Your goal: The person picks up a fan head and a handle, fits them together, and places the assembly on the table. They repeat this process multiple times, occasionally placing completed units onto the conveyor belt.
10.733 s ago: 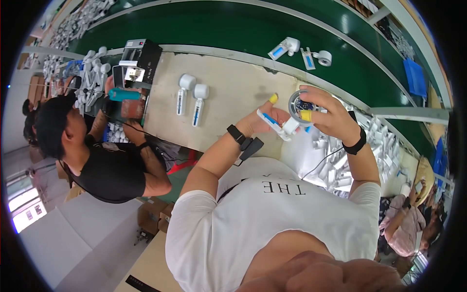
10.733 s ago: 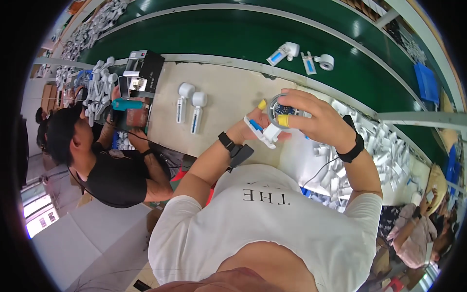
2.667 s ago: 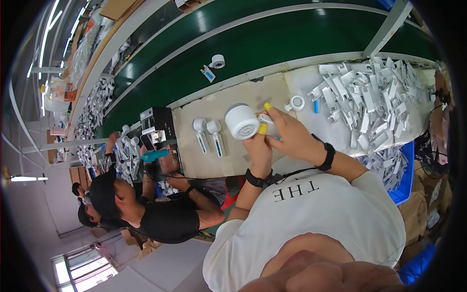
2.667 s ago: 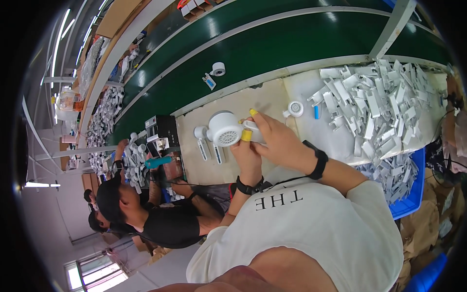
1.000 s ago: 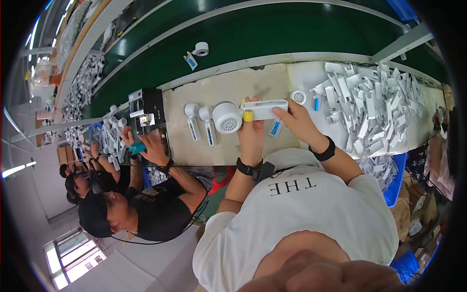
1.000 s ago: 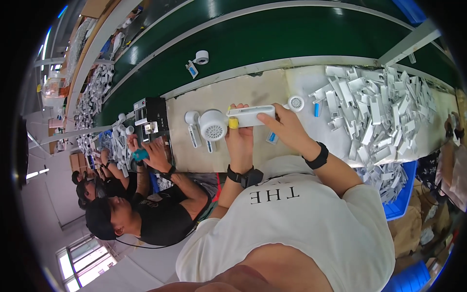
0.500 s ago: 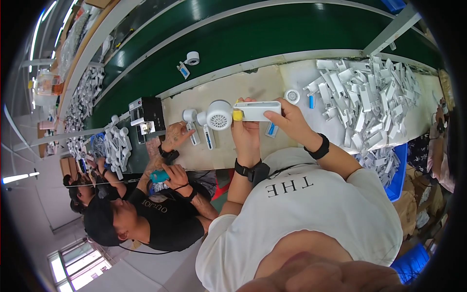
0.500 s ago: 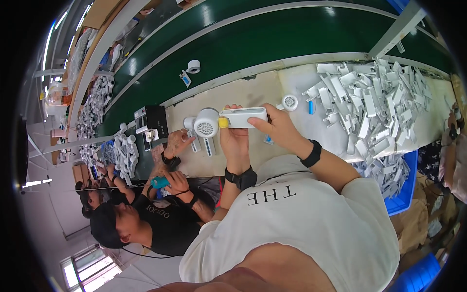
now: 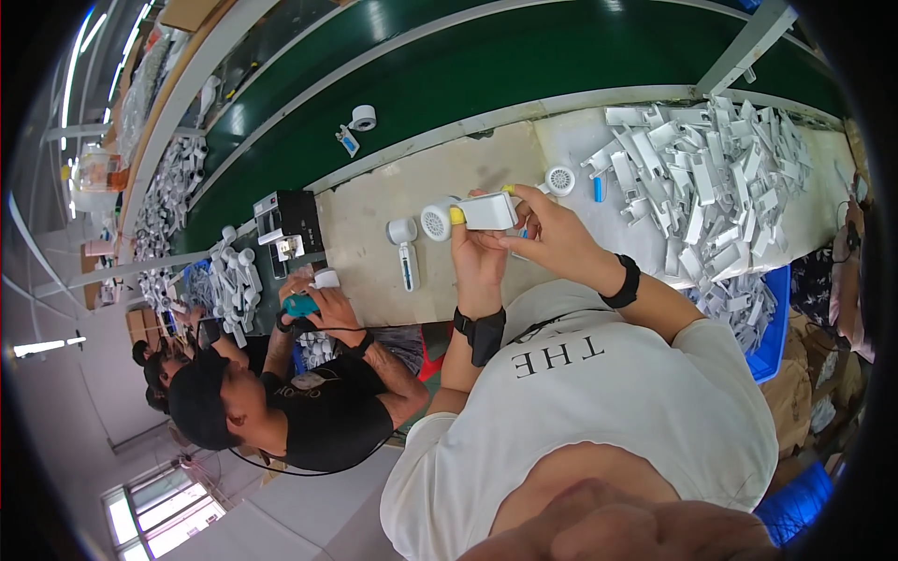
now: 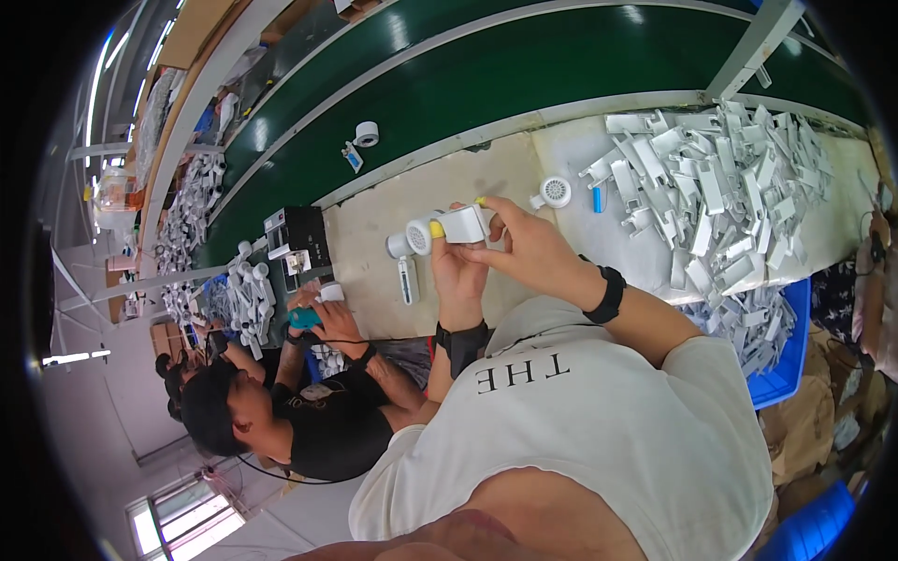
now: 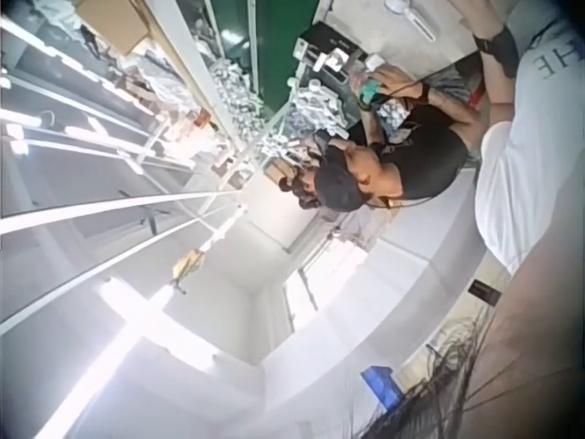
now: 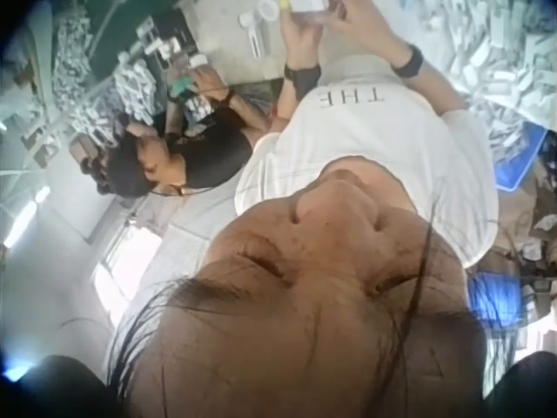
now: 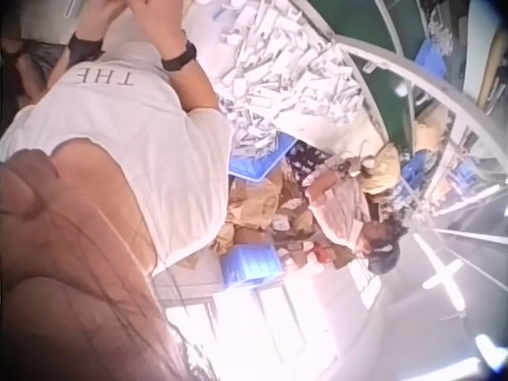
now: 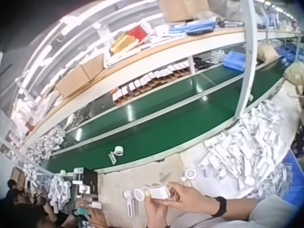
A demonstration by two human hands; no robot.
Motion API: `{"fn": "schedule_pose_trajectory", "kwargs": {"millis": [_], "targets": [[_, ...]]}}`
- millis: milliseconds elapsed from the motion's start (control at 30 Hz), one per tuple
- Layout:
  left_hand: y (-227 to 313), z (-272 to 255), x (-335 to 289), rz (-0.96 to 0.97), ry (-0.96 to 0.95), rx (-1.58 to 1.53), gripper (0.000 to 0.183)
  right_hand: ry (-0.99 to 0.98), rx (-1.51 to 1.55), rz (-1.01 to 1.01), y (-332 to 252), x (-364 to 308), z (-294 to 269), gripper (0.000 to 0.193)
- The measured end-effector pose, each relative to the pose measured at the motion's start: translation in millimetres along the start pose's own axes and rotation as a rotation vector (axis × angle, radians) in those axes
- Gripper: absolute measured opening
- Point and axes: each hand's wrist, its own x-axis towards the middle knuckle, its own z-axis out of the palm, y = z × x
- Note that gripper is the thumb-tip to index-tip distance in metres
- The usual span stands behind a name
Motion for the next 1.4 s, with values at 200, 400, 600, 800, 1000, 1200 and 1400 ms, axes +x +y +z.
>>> {"fn": "schedule_pose_trajectory", "kwargs": {"millis": [200, 400, 600, 800, 1000, 1200, 1400], "targets": [[-5, -1, -2, -0.026, 0.163, -0.032, 0.037, -0.006, 0.072, 0.123, 17, 6, 5, 0.041], [-8, -8, -1, -0.088, 0.158, -0.084, 0.039, 0.014, 0.365, 0.233, 24, 11, 11, 0.026], [-13, -14, 4, -0.104, 0.215, 0.036, 0.047, -0.103, 0.668, 0.447, 34, 14, 18, 0.019], [-13, -14, 7, 0.015, 0.312, 0.115, 0.038, -0.043, 0.635, 0.374, 26, 11, 27, 0.017], [3, 6, -4, 0.080, 0.192, 0.078, 0.041, 0.031, 0.139, -0.034, 5, -4, -4, 0.041], [-13, 20, -13, 0.074, 0.024, 0.176, 0.044, 0.012, 0.033, -0.132, 2, -1, -7, 0.059], [-11, 33, -19, 0.166, -0.061, 0.224, 0.046, 0.043, 0.498, -0.012, 11, -5, -10, 0.045]]}}
